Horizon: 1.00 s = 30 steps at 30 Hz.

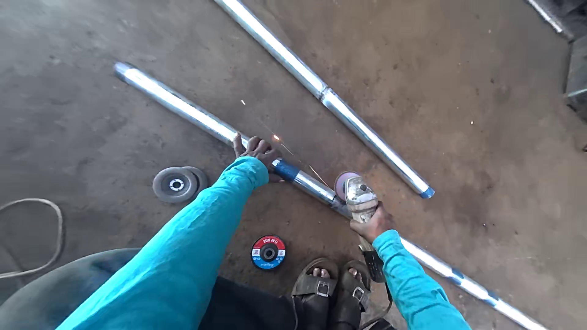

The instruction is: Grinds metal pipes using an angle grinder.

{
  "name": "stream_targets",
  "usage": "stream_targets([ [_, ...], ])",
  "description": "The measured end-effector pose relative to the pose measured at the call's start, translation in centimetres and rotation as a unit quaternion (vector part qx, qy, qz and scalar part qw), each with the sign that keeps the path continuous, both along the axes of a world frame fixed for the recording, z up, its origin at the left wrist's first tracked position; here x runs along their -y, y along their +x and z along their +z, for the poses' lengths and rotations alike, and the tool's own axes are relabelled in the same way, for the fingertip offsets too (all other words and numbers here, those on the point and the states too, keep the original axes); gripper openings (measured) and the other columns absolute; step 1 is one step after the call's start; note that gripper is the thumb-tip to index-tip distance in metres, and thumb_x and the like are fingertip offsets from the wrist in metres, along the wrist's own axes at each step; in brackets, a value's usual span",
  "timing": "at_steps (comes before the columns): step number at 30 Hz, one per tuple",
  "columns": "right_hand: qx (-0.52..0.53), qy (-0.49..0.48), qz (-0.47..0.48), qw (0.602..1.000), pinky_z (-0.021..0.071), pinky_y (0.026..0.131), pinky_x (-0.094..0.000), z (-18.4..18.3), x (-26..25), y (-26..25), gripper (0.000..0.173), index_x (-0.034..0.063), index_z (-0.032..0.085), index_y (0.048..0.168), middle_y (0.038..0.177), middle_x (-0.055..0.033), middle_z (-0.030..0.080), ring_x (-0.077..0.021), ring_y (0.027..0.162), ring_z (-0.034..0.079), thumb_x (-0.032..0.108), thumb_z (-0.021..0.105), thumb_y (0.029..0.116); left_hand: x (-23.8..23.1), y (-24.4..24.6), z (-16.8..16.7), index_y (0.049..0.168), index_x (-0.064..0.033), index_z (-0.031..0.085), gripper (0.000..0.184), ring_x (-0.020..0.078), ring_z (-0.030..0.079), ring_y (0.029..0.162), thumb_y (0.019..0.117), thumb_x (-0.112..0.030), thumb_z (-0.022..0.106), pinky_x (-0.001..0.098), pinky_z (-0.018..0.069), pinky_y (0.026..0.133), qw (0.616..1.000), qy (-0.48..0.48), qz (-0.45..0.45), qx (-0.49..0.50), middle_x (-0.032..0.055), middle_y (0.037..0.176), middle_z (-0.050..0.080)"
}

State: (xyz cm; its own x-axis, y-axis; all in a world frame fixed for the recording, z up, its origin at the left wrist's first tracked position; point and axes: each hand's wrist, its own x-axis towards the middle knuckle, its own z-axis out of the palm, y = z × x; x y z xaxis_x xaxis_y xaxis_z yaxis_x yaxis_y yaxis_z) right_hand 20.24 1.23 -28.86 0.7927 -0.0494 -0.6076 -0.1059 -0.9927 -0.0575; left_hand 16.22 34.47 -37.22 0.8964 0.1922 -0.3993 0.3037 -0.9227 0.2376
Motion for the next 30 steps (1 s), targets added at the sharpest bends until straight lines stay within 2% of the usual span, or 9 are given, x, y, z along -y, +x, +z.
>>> stream_targets([
  [3,0.002,-0.009,0.012,1.000,0.0539,0.093,-0.0633,-0.2,0.3,-0.5,0.099,0.0029,0.049,0.145,0.116,-0.0238,0.072,-0.0418,0.110,0.070,0.047,0.093,0.0687,0.1,0.2,0.3,0.135,-0.0306,0.065,0.076,0.0370,0.034,0.150,0.0698,-0.060,0.089,0.0767,0.0041,0.119,1.000,-0.007,-0.005,-0.007,0.0078,0.144,0.058],
  [8,0.009,0.006,-0.016,1.000,0.0535,0.094,-0.0640,-0.3,-0.5,0.0,0.100,0.0029,0.047,0.147,0.120,-0.0256,0.070,-0.0436,0.113,0.068,0.043,0.094,0.0690,0.1,-0.1,0.1,0.136,-0.0313,0.064,0.075,0.0364,0.034,0.150,0.0704,-0.058,0.090,0.0764,0.0030,0.119,1.000,-0.006,-0.007,0.004,0.0067,0.144,0.058],
  [12,0.002,-0.011,0.019,1.000,0.0541,0.094,-0.0620,-0.1,0.3,-0.7,0.098,0.0033,0.048,0.145,0.115,-0.0224,0.072,-0.0406,0.110,0.070,0.047,0.093,0.0691,-0.1,0.3,0.6,0.136,-0.0317,0.064,0.076,0.0353,0.036,0.149,0.0703,-0.060,0.089,0.0749,0.0049,0.119,1.000,-0.001,-0.008,-0.012,0.0067,0.143,0.059],
  [15,0.013,0.000,0.003,1.000,0.0535,0.094,-0.0636,-0.1,-0.4,-1.0,0.099,0.0027,0.049,0.145,0.117,-0.0248,0.071,-0.0427,0.112,0.069,0.045,0.095,0.0683,-0.1,0.6,0.8,0.136,-0.0309,0.064,0.075,0.0348,0.036,0.149,0.0714,-0.060,0.088,0.0742,0.0037,0.120,1.000,-0.005,-0.013,-0.027,0.0064,0.144,0.058],
  [19,0.005,-0.006,-0.019,1.000,0.0532,0.094,-0.0649,-0.1,-0.6,0.0,0.100,0.0037,0.045,0.148,0.121,-0.0264,0.069,-0.0446,0.114,0.068,0.045,0.093,0.0705,0.0,0.3,0.5,0.136,-0.0318,0.064,0.076,0.0356,0.034,0.150,0.0706,-0.062,0.088,0.0756,0.0028,0.119,1.000,-0.001,-0.016,-0.021,0.0065,0.145,0.057],
  [23,0.003,-0.010,0.011,1.000,0.0528,0.094,-0.0642,-0.1,0.2,-0.1,0.098,0.0031,0.048,0.146,0.117,-0.0243,0.071,-0.0425,0.111,0.069,0.046,0.093,0.0703,-0.1,0.8,0.8,0.134,-0.0312,0.065,0.075,0.0342,0.036,0.149,0.0706,-0.064,0.087,0.0742,0.0025,0.120,1.000,-0.012,-0.005,-0.027,0.0061,0.143,0.059],
  [30,0.013,0.014,-0.014,1.000,0.0537,0.092,-0.0646,-0.5,-0.4,0.7,0.098,0.0017,0.049,0.144,0.116,-0.0259,0.071,-0.0441,0.110,0.069,0.043,0.094,0.0677,-0.2,0.5,0.4,0.134,-0.0307,0.065,0.075,0.0365,0.037,0.148,0.0696,-0.063,0.088,0.0755,0.0049,0.119,1.000,0.003,-0.020,-0.009,0.0074,0.143,0.059],
])
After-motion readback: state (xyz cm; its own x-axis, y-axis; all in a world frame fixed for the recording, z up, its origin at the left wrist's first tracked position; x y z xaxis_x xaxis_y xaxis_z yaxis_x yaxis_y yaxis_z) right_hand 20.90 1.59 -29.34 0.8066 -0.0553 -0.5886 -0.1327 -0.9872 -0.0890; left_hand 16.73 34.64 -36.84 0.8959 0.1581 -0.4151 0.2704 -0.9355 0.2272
